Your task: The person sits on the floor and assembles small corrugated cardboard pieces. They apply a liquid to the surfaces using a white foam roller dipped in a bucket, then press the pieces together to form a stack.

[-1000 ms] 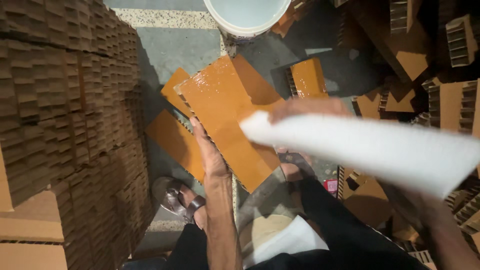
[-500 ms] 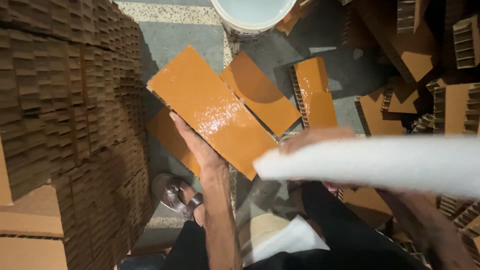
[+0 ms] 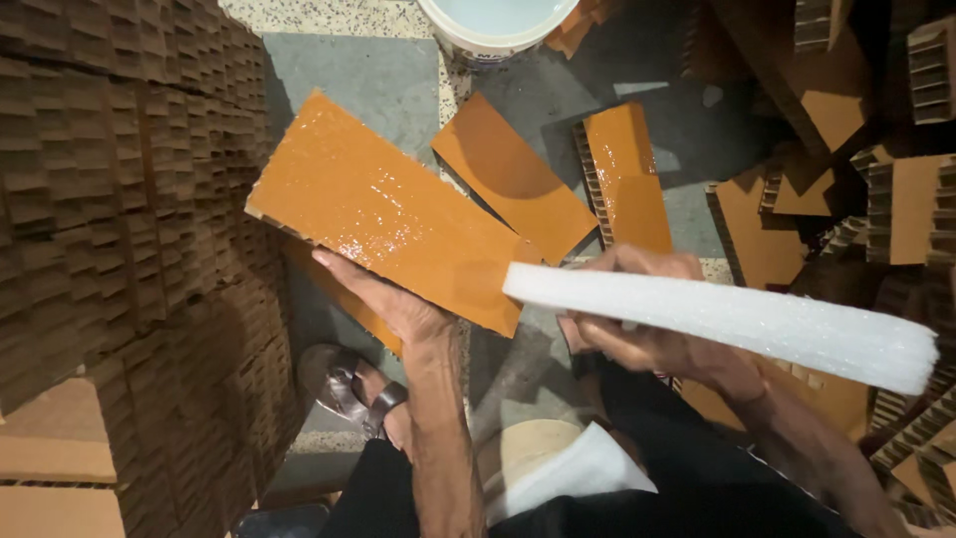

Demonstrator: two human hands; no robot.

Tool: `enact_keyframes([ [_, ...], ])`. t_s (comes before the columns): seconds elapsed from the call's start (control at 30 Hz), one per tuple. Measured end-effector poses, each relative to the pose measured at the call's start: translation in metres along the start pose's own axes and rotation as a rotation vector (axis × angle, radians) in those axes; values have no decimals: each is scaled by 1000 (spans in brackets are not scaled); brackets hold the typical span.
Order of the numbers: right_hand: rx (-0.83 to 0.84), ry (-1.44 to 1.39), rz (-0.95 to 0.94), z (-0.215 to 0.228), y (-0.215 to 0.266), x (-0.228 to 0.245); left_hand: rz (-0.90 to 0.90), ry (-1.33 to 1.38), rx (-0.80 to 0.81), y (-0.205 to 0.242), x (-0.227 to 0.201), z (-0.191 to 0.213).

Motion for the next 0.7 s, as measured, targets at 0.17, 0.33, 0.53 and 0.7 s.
enact_keyframes([
  [0.17, 3, -363, 160, 2, 15, 14, -15, 127, 105, -2, -14, -23],
  [0.33, -213, -134, -65, 26, -2, 6, -35, 286, 189, -1, -7, -29],
  [0.53, -231, -69, 217, 24, -28, 29, -817, -894, 125, 35, -12, -18],
  [0.7, -268, 53, 233, 30, -36, 31, -47, 467, 236, 25, 4, -20],
])
Point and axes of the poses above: each hand's wrist, its own y-axis away from the middle knuckle, its own z-axis out of the back of the hand, x = y × z, the point moved 5 cm from there along -y, towards the middle knuckle, and after that the axes turned 2 degrees about -x, right-handed, at the moved point
